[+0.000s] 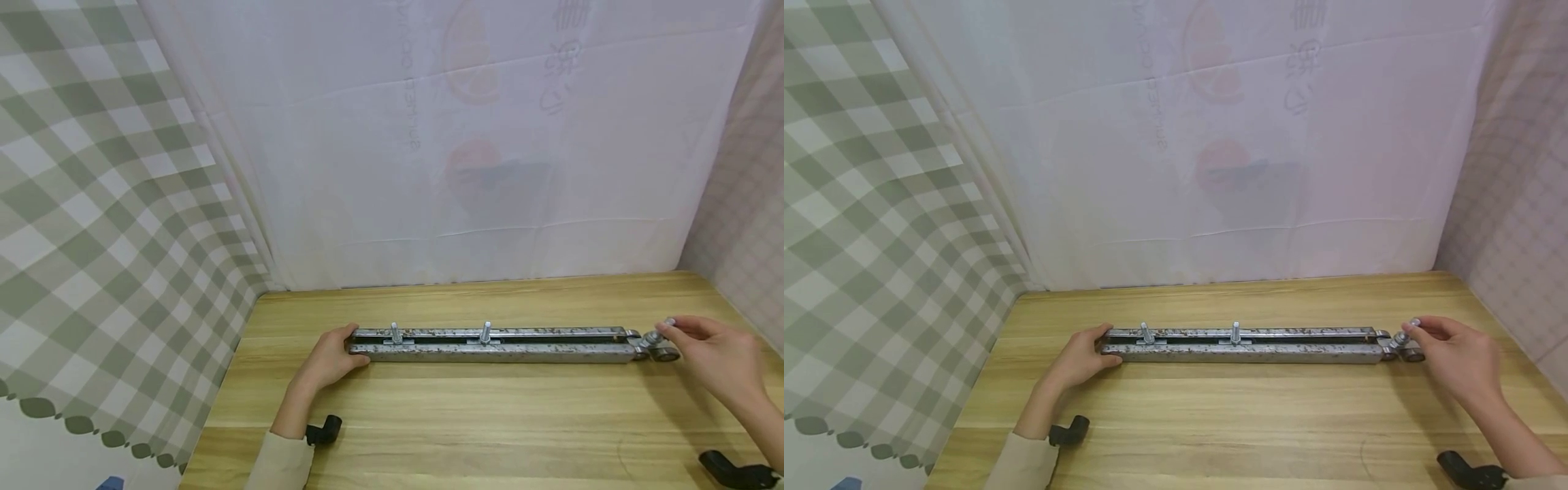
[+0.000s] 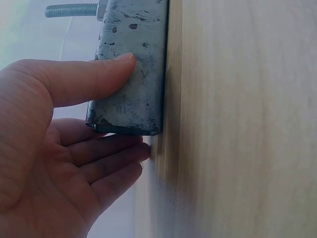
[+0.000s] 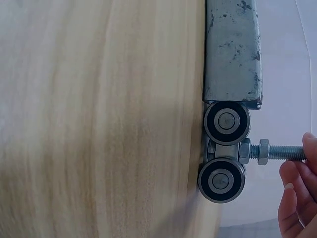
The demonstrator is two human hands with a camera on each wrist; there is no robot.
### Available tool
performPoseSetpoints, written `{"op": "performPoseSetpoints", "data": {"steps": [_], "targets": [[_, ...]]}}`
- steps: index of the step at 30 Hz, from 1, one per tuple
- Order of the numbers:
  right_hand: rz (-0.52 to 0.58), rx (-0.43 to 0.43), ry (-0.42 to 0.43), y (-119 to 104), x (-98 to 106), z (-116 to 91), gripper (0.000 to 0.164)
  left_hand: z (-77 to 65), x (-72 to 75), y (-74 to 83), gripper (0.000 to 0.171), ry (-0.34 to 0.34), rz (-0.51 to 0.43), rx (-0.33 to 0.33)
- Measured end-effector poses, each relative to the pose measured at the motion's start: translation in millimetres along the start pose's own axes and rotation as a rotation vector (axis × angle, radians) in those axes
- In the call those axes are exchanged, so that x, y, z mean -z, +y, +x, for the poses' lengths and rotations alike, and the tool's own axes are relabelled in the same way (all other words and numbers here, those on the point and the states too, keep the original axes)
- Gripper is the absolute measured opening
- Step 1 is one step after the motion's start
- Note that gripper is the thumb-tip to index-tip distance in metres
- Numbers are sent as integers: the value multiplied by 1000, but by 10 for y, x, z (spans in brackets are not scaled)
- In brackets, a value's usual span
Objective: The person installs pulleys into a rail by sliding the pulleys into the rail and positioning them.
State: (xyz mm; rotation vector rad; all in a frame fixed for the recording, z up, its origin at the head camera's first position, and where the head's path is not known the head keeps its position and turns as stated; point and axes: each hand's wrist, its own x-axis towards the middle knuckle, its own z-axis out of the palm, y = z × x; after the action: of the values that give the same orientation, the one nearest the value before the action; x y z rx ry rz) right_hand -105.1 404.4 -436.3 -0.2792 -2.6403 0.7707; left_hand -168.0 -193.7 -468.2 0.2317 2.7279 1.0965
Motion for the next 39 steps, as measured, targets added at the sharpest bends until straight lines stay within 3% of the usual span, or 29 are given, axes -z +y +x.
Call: {"op": "performPoseSetpoints", "data": {"steps": [26,39], "targets": [[88,23,-6,-135,-89,-30,36,9,1,-10,77,10,13,-14],[123,118,3,-198,-131,-51,30,1,8,4,77,5,13,-9]]}}
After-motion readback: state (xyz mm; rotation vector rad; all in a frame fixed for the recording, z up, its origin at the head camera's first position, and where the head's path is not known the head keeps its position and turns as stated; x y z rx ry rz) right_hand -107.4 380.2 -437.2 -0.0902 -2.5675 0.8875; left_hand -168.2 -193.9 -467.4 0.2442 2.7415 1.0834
